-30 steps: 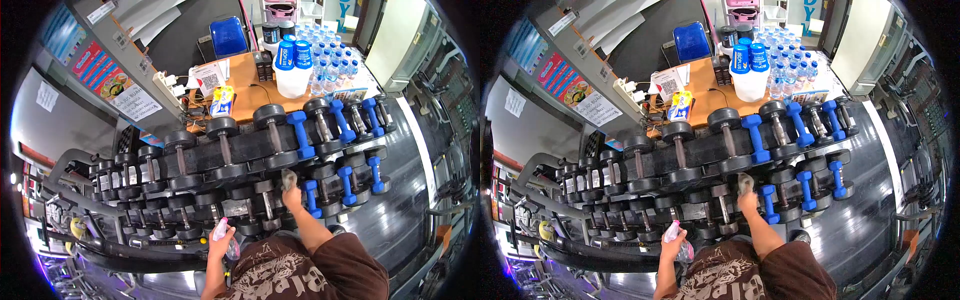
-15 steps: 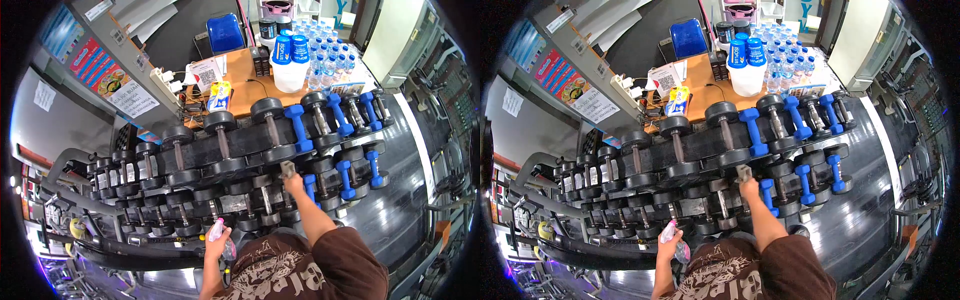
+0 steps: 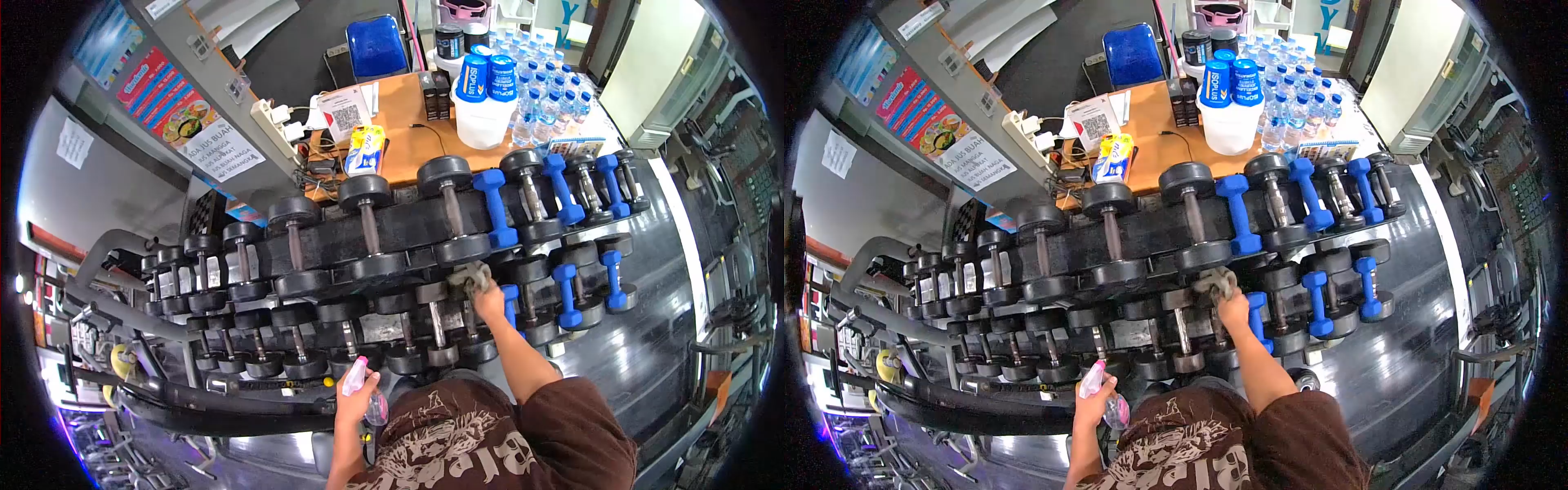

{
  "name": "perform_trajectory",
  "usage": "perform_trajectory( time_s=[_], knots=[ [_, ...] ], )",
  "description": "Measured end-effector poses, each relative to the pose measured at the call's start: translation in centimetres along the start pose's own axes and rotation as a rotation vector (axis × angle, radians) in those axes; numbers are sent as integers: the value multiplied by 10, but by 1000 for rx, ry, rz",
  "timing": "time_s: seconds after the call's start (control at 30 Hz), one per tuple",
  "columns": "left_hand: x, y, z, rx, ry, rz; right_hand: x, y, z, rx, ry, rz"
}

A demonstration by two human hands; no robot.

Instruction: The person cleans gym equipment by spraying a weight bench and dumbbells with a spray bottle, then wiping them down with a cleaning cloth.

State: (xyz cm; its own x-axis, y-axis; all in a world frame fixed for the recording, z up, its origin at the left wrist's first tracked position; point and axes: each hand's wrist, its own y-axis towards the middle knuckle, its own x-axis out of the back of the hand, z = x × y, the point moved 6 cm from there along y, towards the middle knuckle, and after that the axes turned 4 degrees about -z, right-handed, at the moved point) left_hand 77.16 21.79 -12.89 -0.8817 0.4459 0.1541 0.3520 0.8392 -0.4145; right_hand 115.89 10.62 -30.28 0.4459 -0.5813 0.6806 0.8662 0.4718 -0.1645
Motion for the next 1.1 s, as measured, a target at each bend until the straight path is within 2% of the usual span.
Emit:
perform_trajectory(
  time_s=[0.1, 0.17, 0.23, 0.27, 0.37, 0.4, 0.43, 0.5, 0.53, 0.63, 0.77, 0.8, 0.83, 0.9, 0.93, 1.0, 1.1],
  knots=[
    [-12, 7, -12, -29, -2, 38, 3, -23, 6, -136, -200, 92],
    [-23, 9, -29, -47, -18, 61, 10, -43, 16, -39, -200, 157],
    [-36, 14, -46, -77, -65, 78, 3, -50, -3, 59, -225, 302],
    [-40, 16, -50, -80, -70, 91, -3, -53, -12, 94, -355, 394],
    [-49, 19, -61, -89, -48, 126, 6, -36, -18, 141, -239, 335],
    [-50, 20, -61, -77, -51, 135, 23, -25, -2, 186, 29, 156],
    [-50, 21, -60, -93, -20, 146, 28, -13, -3, -46, 111, 108],
    [-50, 24, -60, -128, 44, 174, 29, 8, -3, -82, 153, -98],
    [-50, 25, -61, -130, 35, 182, 26, 8, 0, -74, 208, -90],
    [-53, 27, -65, -134, 10, 189, 11, -20, 6, -80, 14, -11],
    [-56, 34, -64, -95, -13, 179, 10, -49, 2, -63, -93, 183],
    [-61, 39, -65, -82, -23, 183, 7, -49, -7, 13, -110, 219],
    [-69, 42, -67, -81, -9, 207, -11, -49, -34, 24, -184, 354],
    [-84, 52, -75, -84, 28, 250, -14, -66, -54, 139, -69, 387],
    [-94, 55, -83, -153, 58, 227, -6, -69, -52, 15, -7, 417],
    [-110, 63, -97, -158, 113, 252, 14, -91, -52, -243, 116, 486],
    [-135, 70, -120, -200, 184, 286, 16, -101, -69, -253, 268, 442]
  ],
)
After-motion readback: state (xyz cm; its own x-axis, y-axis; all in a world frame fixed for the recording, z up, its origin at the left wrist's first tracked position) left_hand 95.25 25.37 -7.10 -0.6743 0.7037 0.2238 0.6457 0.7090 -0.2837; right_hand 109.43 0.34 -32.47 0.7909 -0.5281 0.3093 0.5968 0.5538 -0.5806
